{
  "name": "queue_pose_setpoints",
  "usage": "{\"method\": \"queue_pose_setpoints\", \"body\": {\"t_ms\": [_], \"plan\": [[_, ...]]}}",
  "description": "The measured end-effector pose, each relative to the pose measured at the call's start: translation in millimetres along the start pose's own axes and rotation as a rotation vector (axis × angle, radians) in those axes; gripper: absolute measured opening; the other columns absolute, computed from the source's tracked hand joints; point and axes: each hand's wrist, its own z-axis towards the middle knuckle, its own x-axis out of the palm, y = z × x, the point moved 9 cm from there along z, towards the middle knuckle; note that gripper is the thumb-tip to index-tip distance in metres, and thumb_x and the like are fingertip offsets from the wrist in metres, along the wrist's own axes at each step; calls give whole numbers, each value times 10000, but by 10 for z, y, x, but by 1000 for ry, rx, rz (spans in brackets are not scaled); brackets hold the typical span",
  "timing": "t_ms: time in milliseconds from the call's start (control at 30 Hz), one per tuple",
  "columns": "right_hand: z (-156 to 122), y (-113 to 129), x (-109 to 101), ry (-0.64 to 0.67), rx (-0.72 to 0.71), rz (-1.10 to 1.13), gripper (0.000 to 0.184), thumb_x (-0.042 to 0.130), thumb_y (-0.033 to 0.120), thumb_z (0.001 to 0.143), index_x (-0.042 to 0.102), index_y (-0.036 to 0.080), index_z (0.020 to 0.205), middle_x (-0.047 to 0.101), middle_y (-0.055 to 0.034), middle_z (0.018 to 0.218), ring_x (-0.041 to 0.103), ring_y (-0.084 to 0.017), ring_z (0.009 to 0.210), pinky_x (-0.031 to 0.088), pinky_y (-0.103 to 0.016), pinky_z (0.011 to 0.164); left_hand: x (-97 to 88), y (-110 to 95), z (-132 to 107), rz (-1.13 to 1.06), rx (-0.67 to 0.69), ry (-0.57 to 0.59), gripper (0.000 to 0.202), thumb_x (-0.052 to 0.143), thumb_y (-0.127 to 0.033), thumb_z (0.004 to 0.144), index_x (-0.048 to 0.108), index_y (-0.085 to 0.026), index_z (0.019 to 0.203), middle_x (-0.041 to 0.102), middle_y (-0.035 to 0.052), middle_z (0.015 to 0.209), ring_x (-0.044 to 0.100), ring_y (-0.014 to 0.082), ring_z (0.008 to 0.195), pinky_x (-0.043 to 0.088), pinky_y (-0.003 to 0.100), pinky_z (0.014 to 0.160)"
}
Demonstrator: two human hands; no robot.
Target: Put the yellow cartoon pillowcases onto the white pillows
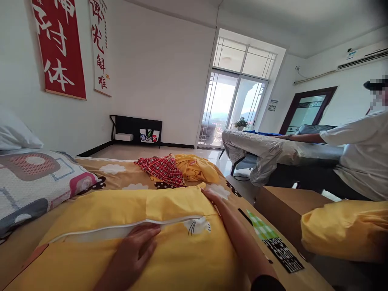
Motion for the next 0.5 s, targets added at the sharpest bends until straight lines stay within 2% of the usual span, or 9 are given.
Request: {"method": "queue_pose_setpoints", "body": {"t_ms": [100, 200, 300, 400, 467, 500], "plan": [[-107, -102, 174, 44, 53, 94, 307, 558, 374, 927, 589, 174, 1158, 605, -66, 1166, 612, -187, 969, 539, -376, 825, -29, -26, 18, 1, 42, -24, 310, 516, -328, 903, 692, -279, 1154, 694, 23, 1173, 636, 197, 1106, 538, 312, 958], [-184, -117, 59, -2, 48, 195, 325, 571, 374, 919, 583, 163, 1166, 606, -65, 1155, 615, -193, 966, 541, -379, 814, -68, -66, 29, 15, 97, -36, 293, 506, -318, 915, 698, -278, 1133, 707, 20, 1145, 656, 181, 1065, 557, 281, 916], [-243, 76, -320, -141, -56, 303, 312, 567, 377, 921, 589, 151, 1136, 620, -56, 1098, 623, -175, 916, 543, -361, 782, -159, -251, -72, 124, 240, -120, 282, 504, -291, 919, 697, -257, 1121, 719, 30, 1114, 671, 173, 1018, 561, 253, 882], [-428, 419, -765, -320, -226, 391, 305, 539, 431, 919, 600, 138, 977, 636, -24, 918, 608, -140, 777, 519, -300, 695, -287, -686, -344, 359, 483, -271, 323, 476, -184, 895, 674, -188, 1150, 708, 71, 1135, 665, 199, 1010, 528, 292, 908], [-649, 673, -1029, -425, -349, 424, 357, 533, 511, 879, 574, 159, 842, 616, 5, 778, 565, -131, 690, 474, -266, 629, -411, -987, -501, 445, 594, -311, 319, 462, -138, 878, 677, -167, 1113, 717, 72, 1107, 663, 204, 994, 499, 308, 909], [-783, 795, -1148, -472, -406, 432, 381, 537, 549, 846, 552, 174, 789, 596, 17, 722, 538, -131, 660, 446, -257, 603, -510, -1098, -524, 439, 607, -306, 297, 458, -133, 881, 683, -172, 1070, 727, 60, 1068, 664, 194, 969, 491, 303, 896]]}}
